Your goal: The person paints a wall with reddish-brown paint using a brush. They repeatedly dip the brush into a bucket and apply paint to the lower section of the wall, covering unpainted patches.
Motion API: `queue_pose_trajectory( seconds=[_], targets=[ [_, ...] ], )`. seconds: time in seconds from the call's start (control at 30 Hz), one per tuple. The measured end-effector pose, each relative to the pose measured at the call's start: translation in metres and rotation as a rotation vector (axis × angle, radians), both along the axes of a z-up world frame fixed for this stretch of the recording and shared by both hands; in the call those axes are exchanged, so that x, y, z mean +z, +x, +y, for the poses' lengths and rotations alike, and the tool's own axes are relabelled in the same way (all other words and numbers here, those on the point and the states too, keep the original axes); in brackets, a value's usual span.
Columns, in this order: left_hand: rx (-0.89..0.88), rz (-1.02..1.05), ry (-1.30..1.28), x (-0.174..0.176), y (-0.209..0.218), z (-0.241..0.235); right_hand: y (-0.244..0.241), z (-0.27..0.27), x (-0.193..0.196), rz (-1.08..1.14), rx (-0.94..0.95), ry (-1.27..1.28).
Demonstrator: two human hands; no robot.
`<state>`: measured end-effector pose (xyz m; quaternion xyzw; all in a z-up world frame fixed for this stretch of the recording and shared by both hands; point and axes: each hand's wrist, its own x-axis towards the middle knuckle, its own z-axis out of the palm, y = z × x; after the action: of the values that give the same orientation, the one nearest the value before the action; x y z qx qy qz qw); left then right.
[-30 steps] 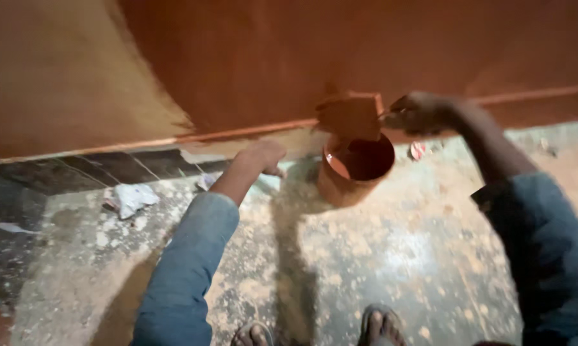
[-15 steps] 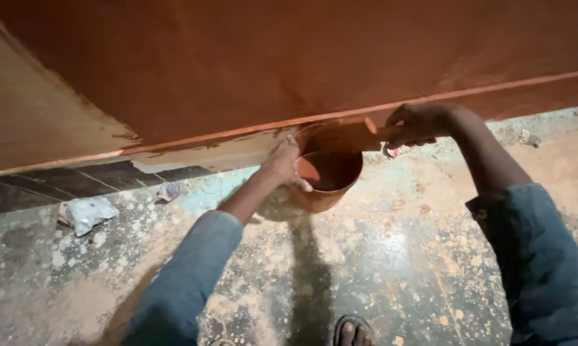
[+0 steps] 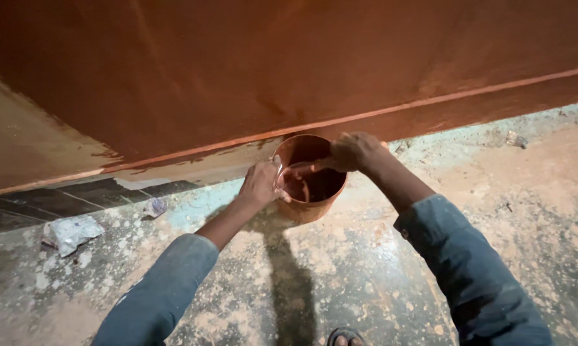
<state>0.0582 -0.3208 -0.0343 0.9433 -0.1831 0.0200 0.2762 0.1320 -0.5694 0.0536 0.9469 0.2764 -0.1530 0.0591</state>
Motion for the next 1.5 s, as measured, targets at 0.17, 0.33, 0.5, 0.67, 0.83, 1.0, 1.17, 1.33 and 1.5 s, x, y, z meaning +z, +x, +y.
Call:
queue_pose_trajectory(
  seconds=[0.17,0.33,0.5,0.67,0.83,1.0,1.17,1.33,1.5],
  targets=[
    [0.089,0.135,0.01,0.012,-0.006,-0.007,-0.005,0.002,-0.026,-0.135,0.102,-0.054],
    [0.129,0.225,0.185,0.044,-0.009,-0.014,-0.004,0.013,-0.057,-0.234,0.199,-0.106],
    [0.132,0.175,0.212,0.054,-0.012,-0.019,0.008,-0.001,-0.083,-0.332,0.262,-0.179],
    [0.095,0.162,0.264,0.052,-0.01,-0.016,0.014,-0.005,-0.11,-0.418,0.312,-0.195],
    [0.098,0.203,0.318,0.049,-0.009,-0.015,0.01,-0.005,-0.101,-0.522,0.346,-0.2],
    [0.072,0.11,0.316,0.051,-0.008,-0.013,0.005,-0.008,-0.044,-0.322,0.212,-0.294],
    [0.055,0.17,0.359,0.041,-0.003,-0.016,0.004,-0.026,0.006,-0.403,0.173,-0.101],
    [-0.272,-0.156,0.519,0.039,0.015,-0.005,0.016,-0.051,0.03,-0.216,0.034,0.18],
    [-0.274,-0.33,0.716,0.062,0.038,0.024,0.017,-0.077,0.021,0.057,-0.156,0.184]
  ],
)
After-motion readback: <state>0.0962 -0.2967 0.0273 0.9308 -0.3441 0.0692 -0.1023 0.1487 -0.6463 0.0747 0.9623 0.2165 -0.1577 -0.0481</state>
